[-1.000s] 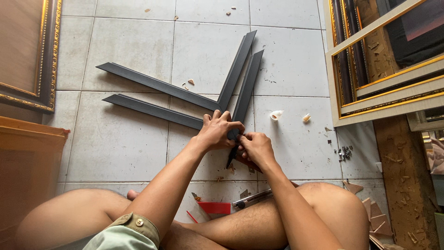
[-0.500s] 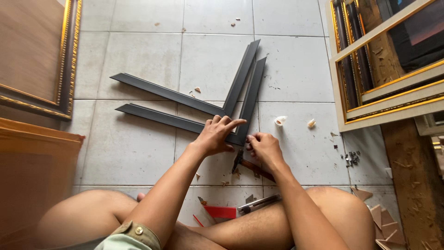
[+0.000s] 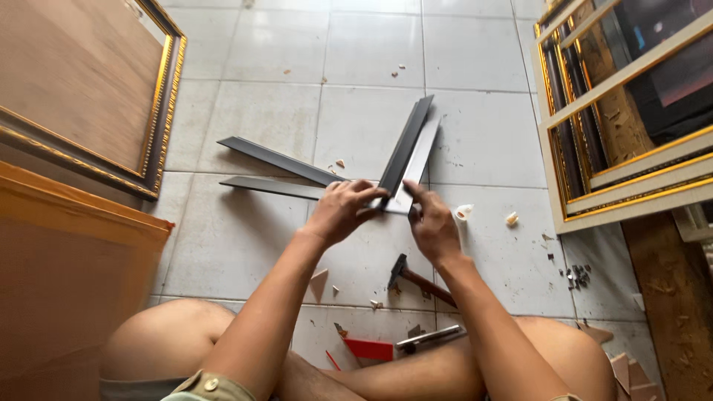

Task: The person assembles a black picture frame on the floor by joining four mitered pieces. They apply glue to the corners, insert metal corner brackets, and secure them with a hammer. The process is repeated for each corner until the rectangular frame is complete.

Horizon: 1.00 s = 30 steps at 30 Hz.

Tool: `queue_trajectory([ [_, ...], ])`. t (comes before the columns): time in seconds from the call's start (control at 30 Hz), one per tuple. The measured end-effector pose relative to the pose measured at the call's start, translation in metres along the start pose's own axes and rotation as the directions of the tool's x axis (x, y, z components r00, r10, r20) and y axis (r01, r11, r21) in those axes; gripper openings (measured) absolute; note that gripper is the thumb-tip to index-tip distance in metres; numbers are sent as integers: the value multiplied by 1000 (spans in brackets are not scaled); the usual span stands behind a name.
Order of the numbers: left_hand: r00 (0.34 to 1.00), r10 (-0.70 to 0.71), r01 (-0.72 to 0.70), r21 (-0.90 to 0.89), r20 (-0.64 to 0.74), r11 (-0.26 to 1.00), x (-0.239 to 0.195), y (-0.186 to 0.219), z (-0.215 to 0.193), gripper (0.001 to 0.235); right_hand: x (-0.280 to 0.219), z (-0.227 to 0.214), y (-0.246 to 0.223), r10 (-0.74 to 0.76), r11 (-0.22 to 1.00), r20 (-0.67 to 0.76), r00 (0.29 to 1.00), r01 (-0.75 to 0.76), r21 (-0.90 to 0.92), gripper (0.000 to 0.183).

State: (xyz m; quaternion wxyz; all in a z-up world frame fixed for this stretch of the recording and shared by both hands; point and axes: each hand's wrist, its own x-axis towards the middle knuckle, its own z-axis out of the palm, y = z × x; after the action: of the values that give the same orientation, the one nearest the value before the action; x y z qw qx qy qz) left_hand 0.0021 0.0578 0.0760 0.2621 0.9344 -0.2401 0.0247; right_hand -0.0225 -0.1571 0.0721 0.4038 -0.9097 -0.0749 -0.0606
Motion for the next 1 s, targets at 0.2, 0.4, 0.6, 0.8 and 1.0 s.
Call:
queue_trajectory([
  [0.2, 939, -129, 52, -242, -317, 969, 20, 10, -78, 30, 72, -29, -52, -293, 956, -115, 949, 291, -29, 33],
  [0.4, 816, -229, -57, -467, -531, 882, 6, 59, -136, 28, 76, -72, -140, -403, 913, -50, 914, 397, -96, 44],
  [0.6, 814, -288, -41, -544, -504, 838, 9, 47, -131, 29, 87, -61, -130, -480, 867, -1, 877, 475, 152, 46],
  [0.8, 844, -281, -20, -552, -456, 834, 14, 38, -119, 26, 84, -55, -113, -446, 880, -9, 895, 440, 178, 47],
  [1.0, 956, -161, 76, -323, -245, 943, 5, 44, -120, 19, 74, -37, -46, -472, 881, -82, 878, 470, -51, 32],
])
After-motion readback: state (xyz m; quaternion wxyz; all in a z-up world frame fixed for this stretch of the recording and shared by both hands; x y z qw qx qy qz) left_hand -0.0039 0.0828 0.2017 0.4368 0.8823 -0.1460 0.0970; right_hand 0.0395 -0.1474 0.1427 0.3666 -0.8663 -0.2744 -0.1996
